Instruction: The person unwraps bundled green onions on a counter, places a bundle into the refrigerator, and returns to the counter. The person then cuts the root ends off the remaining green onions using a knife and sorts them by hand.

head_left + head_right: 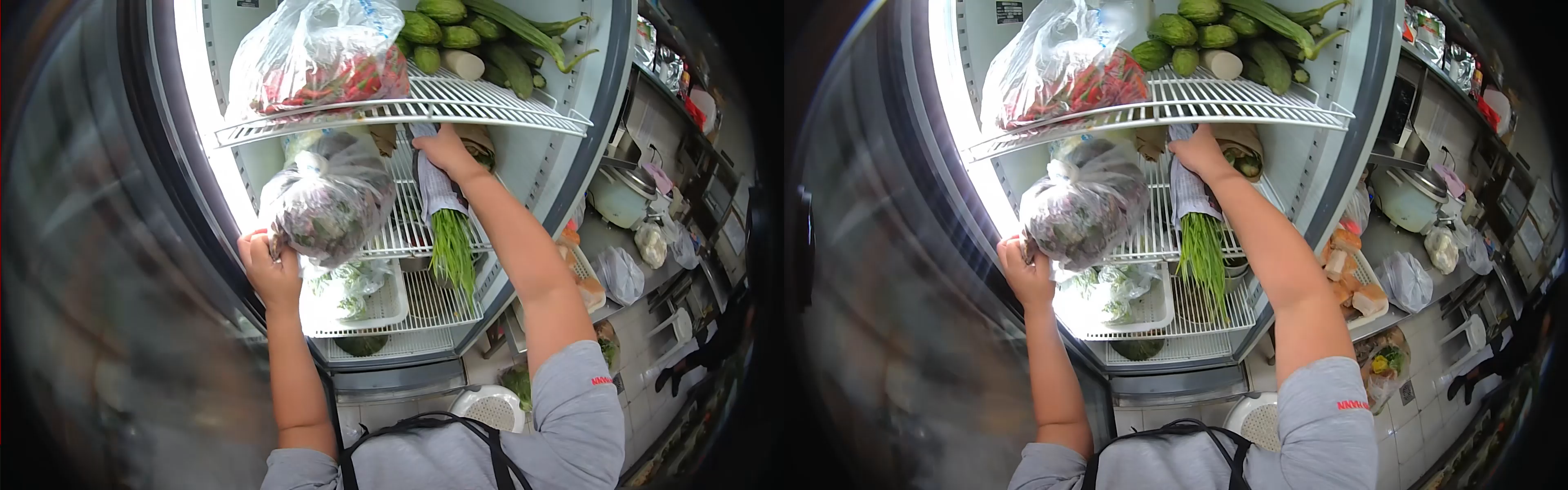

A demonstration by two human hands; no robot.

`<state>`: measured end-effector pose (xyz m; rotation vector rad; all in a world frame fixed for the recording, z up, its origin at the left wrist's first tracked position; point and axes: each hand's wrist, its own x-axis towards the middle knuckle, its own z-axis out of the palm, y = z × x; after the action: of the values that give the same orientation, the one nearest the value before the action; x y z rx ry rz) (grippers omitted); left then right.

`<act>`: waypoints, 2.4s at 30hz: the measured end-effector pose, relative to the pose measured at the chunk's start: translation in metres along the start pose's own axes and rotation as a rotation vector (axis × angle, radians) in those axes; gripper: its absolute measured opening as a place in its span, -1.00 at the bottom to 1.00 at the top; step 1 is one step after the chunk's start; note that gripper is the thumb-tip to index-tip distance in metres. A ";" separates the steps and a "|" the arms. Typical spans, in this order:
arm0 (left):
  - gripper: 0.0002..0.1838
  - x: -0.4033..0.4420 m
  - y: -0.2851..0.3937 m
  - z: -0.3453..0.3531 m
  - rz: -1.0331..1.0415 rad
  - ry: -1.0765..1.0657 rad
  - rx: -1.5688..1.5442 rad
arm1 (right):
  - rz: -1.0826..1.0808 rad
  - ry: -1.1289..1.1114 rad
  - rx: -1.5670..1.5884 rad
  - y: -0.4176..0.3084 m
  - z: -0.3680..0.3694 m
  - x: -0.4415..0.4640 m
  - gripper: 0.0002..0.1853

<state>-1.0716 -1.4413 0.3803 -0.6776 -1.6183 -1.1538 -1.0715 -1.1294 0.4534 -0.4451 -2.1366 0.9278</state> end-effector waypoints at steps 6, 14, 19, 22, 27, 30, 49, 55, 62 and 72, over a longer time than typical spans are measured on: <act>-0.84 0.001 -0.006 -0.001 -0.021 -0.007 -0.072 | 0.183 -0.275 -0.795 0.020 0.032 0.020 -0.30; -0.75 -0.006 -0.021 0.009 -0.007 0.057 -0.068 | 0.184 -0.256 -1.125 -0.035 0.084 0.081 -0.49; -0.74 -0.009 -0.028 0.011 0.035 0.065 -0.044 | 0.136 -0.223 -1.040 -0.033 0.116 0.107 -0.49; -0.75 -0.006 -0.027 0.011 0.050 0.063 -0.039 | 0.104 -0.211 -1.013 -0.027 0.117 0.114 -0.50; -0.77 -0.008 -0.028 0.013 0.083 0.081 -0.049 | 0.024 -0.200 -0.950 -0.024 0.116 0.118 -0.50; -0.77 -0.007 -0.029 0.014 0.095 0.076 -0.037 | -0.038 -0.178 -0.900 -0.029 0.102 0.120 -0.51; -0.81 -0.014 -0.026 0.019 0.026 0.104 -0.061 | -0.315 -0.147 -1.201 0.091 -0.041 0.084 -0.53; -0.82 -0.017 -0.026 0.024 0.035 0.128 -0.031 | -0.774 0.023 -1.227 0.088 -0.040 0.093 -0.53; -0.79 -0.013 -0.010 0.024 0.030 0.135 0.038 | -0.401 0.031 -0.932 0.028 -0.067 -0.019 -0.49; -0.78 0.000 0.001 0.008 -0.596 -0.050 -0.375 | -0.182 -0.435 -0.318 0.052 -0.263 -0.283 -0.54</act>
<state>-1.0738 -1.4333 0.3804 -0.4621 -1.7157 -1.9190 -0.6861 -1.1284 0.3925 -0.2063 -2.6878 0.6216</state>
